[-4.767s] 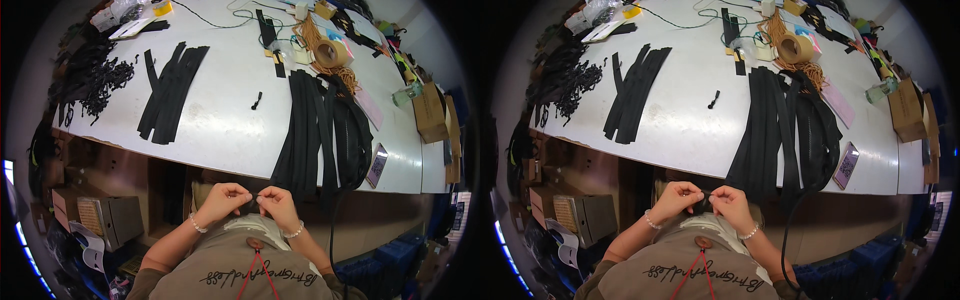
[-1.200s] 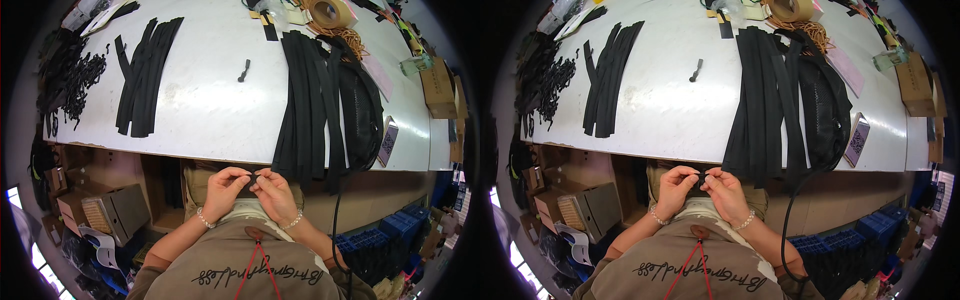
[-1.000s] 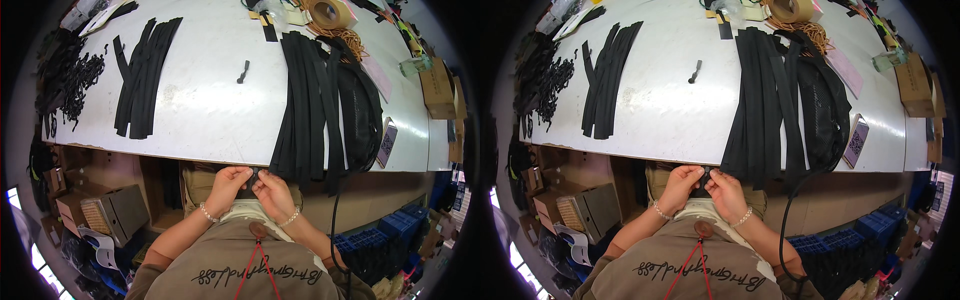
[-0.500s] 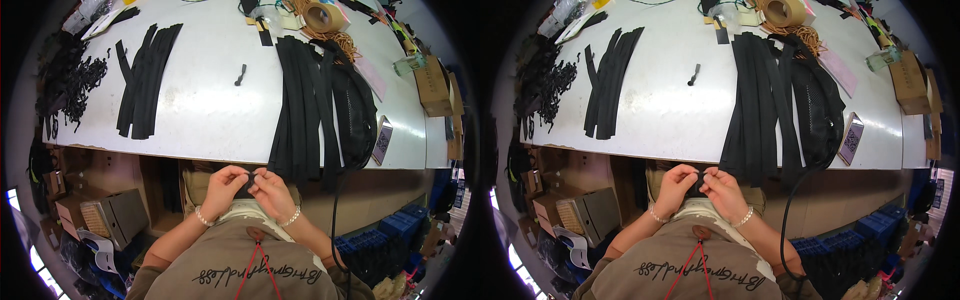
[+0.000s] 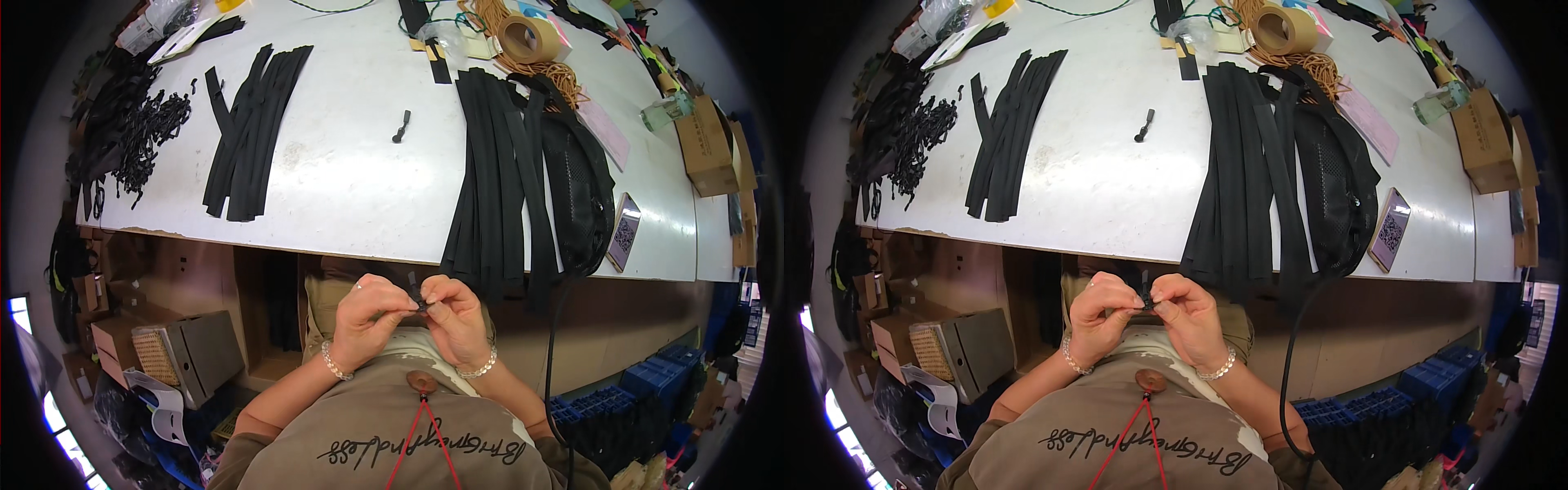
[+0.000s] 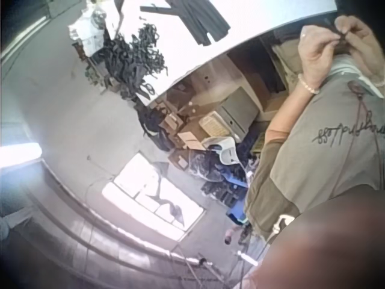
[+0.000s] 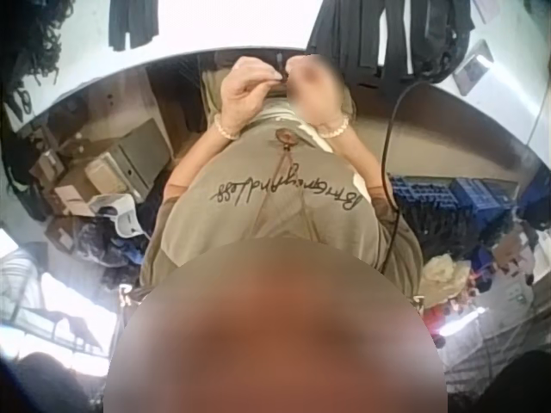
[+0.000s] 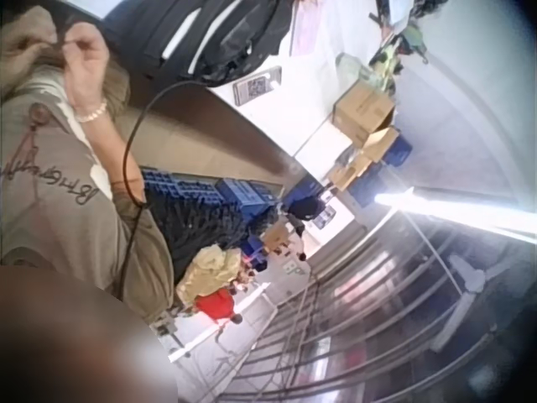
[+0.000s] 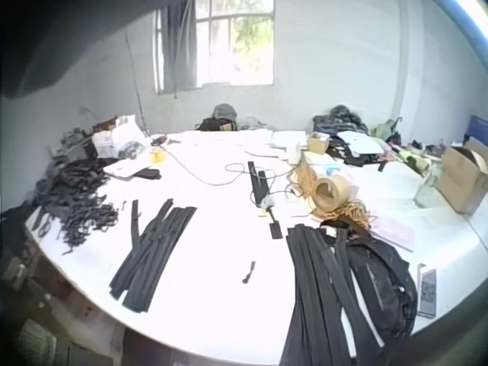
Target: Manually assembling sliders and stops onto zipper tapes in a workshop environment.
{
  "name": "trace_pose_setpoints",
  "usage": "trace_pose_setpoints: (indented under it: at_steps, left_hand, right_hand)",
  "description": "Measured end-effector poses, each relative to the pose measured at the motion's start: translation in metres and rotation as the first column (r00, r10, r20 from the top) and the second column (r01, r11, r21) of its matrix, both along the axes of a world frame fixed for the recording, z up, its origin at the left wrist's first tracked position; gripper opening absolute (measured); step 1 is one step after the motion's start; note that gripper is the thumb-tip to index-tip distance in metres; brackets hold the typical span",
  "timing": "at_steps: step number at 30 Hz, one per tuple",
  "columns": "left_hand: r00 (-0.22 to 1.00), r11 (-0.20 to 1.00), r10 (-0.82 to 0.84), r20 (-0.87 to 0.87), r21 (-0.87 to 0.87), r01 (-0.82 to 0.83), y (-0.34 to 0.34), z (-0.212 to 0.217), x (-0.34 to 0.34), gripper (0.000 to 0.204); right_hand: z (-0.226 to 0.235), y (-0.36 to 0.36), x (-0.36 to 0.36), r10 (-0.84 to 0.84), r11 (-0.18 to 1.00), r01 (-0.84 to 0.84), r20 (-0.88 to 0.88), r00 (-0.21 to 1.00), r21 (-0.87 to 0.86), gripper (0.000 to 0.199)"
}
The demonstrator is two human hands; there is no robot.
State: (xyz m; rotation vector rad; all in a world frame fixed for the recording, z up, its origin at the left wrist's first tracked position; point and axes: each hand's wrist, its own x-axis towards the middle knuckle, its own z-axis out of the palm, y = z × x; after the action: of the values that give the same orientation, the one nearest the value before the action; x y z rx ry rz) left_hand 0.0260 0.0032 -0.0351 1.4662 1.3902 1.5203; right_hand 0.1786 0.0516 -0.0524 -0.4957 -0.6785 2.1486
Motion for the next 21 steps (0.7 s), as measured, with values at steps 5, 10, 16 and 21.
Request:
trace_pose_setpoints:
  at_steps: [5, 10, 16, 21]
  left_hand:
    - [0.996, 0.99, 0.052, 0.067, -0.131, -0.043, -0.002, -0.01, 0.004, 0.008]
    - [0.757, 0.778, 0.303, 0.579, -0.609, 0.154, 0.006, -0.046, 0.012, 0.006]
    - [0.668, 0.732, 0.369, 0.646, -0.645, 0.22, 0.021, -0.059, 0.012, 0.009]
    - [0.627, 0.759, 0.394, 0.672, -0.623, 0.19, 0.022, -0.065, 0.012, 0.01]
  right_hand:
    - [0.0, -0.001, 0.001, 0.01, 0.992, 0.006, 0.12, 0.993, -0.128, 0.008]
    - [-0.037, 0.003, 0.001, 0.062, 0.816, 0.077, 0.219, 0.974, -0.572, 0.007]
    - [-0.035, 0.015, -0.01, -0.004, 0.774, 0.201, 0.313, 0.95, -0.601, 0.003]
    - [-0.041, 0.02, -0.01, 0.014, 0.72, 0.154, 0.236, 0.972, -0.677, 0.0]
